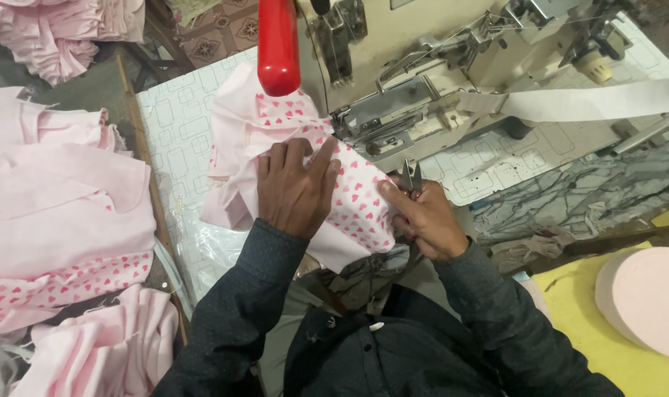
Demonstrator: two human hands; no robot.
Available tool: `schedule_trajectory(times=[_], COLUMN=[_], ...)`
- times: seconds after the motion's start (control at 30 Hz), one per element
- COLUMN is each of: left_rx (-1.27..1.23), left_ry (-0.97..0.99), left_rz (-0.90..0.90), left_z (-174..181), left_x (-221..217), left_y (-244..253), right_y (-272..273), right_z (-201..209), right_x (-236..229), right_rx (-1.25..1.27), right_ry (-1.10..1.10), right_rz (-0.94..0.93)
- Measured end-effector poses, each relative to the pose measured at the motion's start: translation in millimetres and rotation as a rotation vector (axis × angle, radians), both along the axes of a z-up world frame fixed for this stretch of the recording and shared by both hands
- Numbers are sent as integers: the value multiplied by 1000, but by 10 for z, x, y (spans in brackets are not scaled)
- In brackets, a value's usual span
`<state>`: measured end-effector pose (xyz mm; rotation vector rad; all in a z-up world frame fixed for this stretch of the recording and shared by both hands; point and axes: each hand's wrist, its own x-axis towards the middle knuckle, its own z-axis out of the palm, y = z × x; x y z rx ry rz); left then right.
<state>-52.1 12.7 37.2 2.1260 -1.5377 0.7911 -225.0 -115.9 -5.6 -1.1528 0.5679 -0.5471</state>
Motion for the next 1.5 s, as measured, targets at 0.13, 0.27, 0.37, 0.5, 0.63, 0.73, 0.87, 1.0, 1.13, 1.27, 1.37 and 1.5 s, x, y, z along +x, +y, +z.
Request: schedule_trajectory(times=[0.13,0.27,0.37,0.5,0.63,0.73,0.87,1.0,1.13,1.27,1.37,1.5], left_rx=[-28,-19,-29,-18,-80,-166,-84,-103,-121,-78,54,339], left_ry=[-43,-28,-68,-8,15,-24,24,138,241,208,183,45], left_rz=[26,35,8,-94,-206,-156,-90,-189,-390,-464,-483,-446], left_z=[-29,-4,-169,-341,-335,-397,-355,-356,-293,-82,301,135], left_x=[-13,-11,169,655,818,628,206,410,664,657,497,565], left_y=[-2,-34,-97,-194,-199,-102,86,78,27,96,137,75], right_y=[45,66,97,153,262,269,239,219,229,441,749,1046], right_z=[15,42,110,34,224,126,21,65,146,226,100,278], right_x=[-12,21,73,210,240,251,225,275,298,181,235,447], right_rx=[53,62,61,105,124,125,115,119,124,254,405,415], right_ry=[-8,-11,-2,-5,40,38,67,40,16,-47,-100,-106], right_rz=[-20,-33,-31,-31,-72,-94,-119,-110,-142,-233,-161,-122])
